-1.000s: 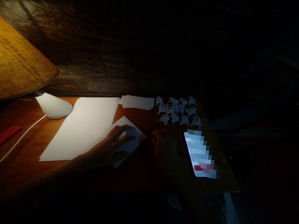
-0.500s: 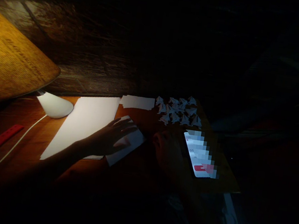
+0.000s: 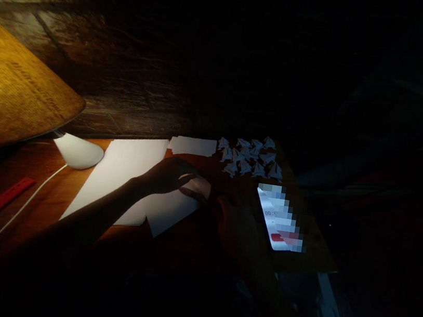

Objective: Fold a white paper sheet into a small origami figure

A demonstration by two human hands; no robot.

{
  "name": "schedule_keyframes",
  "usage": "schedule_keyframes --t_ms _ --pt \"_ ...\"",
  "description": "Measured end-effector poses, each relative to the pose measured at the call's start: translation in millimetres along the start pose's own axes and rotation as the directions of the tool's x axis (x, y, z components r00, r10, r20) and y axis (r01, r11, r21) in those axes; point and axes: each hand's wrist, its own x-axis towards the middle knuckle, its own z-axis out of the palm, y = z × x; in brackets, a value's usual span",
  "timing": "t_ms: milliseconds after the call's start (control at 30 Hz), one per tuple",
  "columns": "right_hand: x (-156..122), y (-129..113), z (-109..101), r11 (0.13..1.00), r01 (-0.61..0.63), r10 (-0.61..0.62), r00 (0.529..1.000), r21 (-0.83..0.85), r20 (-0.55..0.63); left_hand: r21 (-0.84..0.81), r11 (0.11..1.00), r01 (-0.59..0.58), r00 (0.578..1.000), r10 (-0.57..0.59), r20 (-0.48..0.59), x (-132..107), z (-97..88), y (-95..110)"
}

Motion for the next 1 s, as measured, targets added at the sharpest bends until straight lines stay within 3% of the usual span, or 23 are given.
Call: schedule_keyframes --t_ms 200,467,700,867,1000 --pt "-4.1 -11.1 4.1 0.999 -0.032 0.031 0.999 -0.012 -0.036 0.012 0.999 0.034 0.998 -0.035 0.054 -5.8 -5.4 5.9" --pt "-16.9 -17.6 13.4 1.0 -0.008 0.012 0.991 0.025 -0.131 -0.055 0.998 0.019 1.0 -0.02 -0.009 -8.5 3.0 2.4" --pt "-17.6 -17.3 12.3 0.998 -0.042 0.033 0.985 -0.048 -0.172 -0.069 0.998 -0.007 1.0 0.006 -0.01 -10.9 2.0 5.6" --pt "-11.2 -11.3 8.4 0.989 -0.083 0.062 0.985 -0.126 -0.161 -0.103 0.99 -0.099 0.994 0.094 -0.052 -30.0 17.7 1.0" --pt "-8.9 -3.9 11.2 0.988 -0.074 0.053 0.987 -0.137 -0.153 -0.019 0.986 -0.165 0.986 0.164 -0.031 -58.7 38.3 1.0"
